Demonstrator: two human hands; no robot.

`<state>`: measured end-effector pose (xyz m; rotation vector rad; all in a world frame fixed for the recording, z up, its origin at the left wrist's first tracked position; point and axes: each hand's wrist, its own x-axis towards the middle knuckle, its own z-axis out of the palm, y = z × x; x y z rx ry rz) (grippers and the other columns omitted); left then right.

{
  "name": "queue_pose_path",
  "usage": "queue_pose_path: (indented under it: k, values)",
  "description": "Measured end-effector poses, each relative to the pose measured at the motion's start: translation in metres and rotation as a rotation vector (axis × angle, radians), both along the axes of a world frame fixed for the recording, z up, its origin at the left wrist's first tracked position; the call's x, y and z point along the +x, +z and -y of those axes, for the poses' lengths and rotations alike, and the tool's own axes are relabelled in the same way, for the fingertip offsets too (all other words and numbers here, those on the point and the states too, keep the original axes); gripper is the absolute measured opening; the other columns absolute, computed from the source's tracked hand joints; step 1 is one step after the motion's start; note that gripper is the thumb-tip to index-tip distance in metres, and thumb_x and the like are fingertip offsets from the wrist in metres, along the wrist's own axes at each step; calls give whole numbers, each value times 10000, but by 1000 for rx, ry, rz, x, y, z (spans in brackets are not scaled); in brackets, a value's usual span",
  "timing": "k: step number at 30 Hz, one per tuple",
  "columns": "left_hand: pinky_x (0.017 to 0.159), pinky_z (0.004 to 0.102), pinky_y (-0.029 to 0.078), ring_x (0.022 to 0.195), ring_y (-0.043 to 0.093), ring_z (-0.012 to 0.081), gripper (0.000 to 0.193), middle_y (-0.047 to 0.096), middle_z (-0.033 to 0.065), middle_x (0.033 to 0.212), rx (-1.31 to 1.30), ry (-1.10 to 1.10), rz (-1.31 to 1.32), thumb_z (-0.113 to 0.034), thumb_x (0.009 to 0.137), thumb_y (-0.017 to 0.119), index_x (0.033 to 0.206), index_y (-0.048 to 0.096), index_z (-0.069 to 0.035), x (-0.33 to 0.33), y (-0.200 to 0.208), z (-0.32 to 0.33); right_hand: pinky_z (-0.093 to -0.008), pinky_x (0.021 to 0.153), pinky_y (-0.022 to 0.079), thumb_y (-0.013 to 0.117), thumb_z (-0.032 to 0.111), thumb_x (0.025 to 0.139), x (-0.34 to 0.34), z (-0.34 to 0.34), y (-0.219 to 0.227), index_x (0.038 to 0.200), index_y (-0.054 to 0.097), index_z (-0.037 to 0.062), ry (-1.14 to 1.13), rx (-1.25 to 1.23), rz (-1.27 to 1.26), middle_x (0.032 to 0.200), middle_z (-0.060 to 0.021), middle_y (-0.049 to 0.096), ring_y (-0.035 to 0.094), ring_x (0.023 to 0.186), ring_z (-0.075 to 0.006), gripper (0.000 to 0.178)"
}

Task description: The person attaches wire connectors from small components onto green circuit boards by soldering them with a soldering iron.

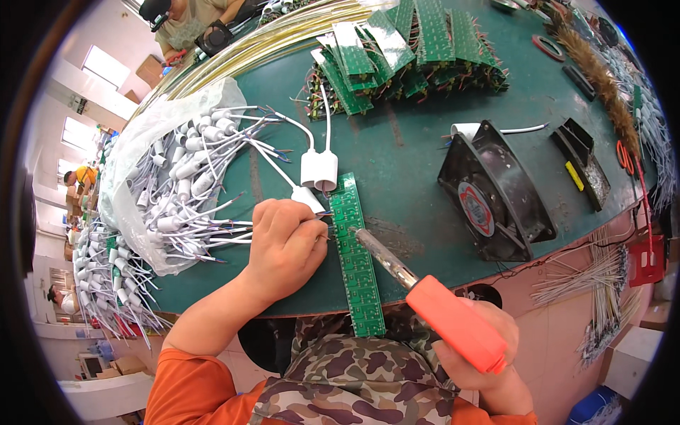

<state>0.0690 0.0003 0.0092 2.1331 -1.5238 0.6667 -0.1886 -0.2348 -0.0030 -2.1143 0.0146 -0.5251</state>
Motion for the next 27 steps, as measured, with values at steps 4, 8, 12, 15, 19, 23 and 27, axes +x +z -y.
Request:
queue_pose_path:
  k: [4, 8, 12, 15, 19, 23, 27]
  values:
    - [797, 412, 398, 877, 577, 261, 266, 557, 46, 953, 7, 7, 10, -13, 648, 761, 886, 657, -72, 2, -4, 2, -404, 729, 588, 804, 61, 699, 12, 0, -3, 1212, 650, -9, 56, 1, 55, 1110, -160, 710, 730, 831, -320, 540]
    - [800, 415, 397, 874, 574, 262, 265, 555, 44, 949, 4, 0, 3, -15, 639, 758, 879, 660, -70, 3, -4, 4, -388, 711, 588, 796, 19, 689, 25, -1, 0, 1241, 609, -38, 102, 3, 58, 1053, -153, 724, 730, 794, -309, 586]
    - [854, 417, 409, 883, 562, 234, 217, 560, 28, 942, 1, 8, 5, -55, 652, 709, 857, 639, -71, 4, -7, 4, -376, 695, 587, 792, 0, 690, 36, -3, 1, 1258, 582, -51, 123, -49, 100, 1026, -155, 730, 729, 772, -307, 608]
    - [859, 421, 413, 884, 561, 235, 217, 558, 29, 940, 6, 4, -10, -54, 651, 709, 857, 641, -70, 4, -6, 3, -373, 685, 587, 797, -4, 691, 38, -5, 2, 1259, 579, -47, 103, -107, 101, 1015, -158, 730, 729, 763, -310, 609]
    - [862, 425, 418, 887, 559, 238, 216, 556, 33, 945, 6, -8, -18, -52, 651, 709, 856, 641, -69, 4, -6, 2, -376, 678, 589, 808, 7, 697, 41, -6, 1, 1254, 580, -45, 109, -81, 121, 1013, -162, 729, 729, 757, -308, 604]
    - [863, 428, 420, 894, 558, 241, 216, 555, 37, 951, 10, -10, -27, -50, 652, 709, 857, 641, -67, 3, -5, 2, -377, 675, 590, 815, 18, 703, 40, -6, 1, 1251, 578, -45, 119, -90, 97, 1015, -165, 729, 730, 755, -306, 601]
    - [866, 428, 423, 899, 558, 245, 222, 555, 38, 955, 9, -17, -27, -52, 649, 709, 860, 642, -65, 5, -5, 2, -375, 672, 589, 822, 25, 704, 40, -7, 2, 1248, 579, -40, 109, -81, 94, 1019, -168, 731, 729, 749, -305, 600]
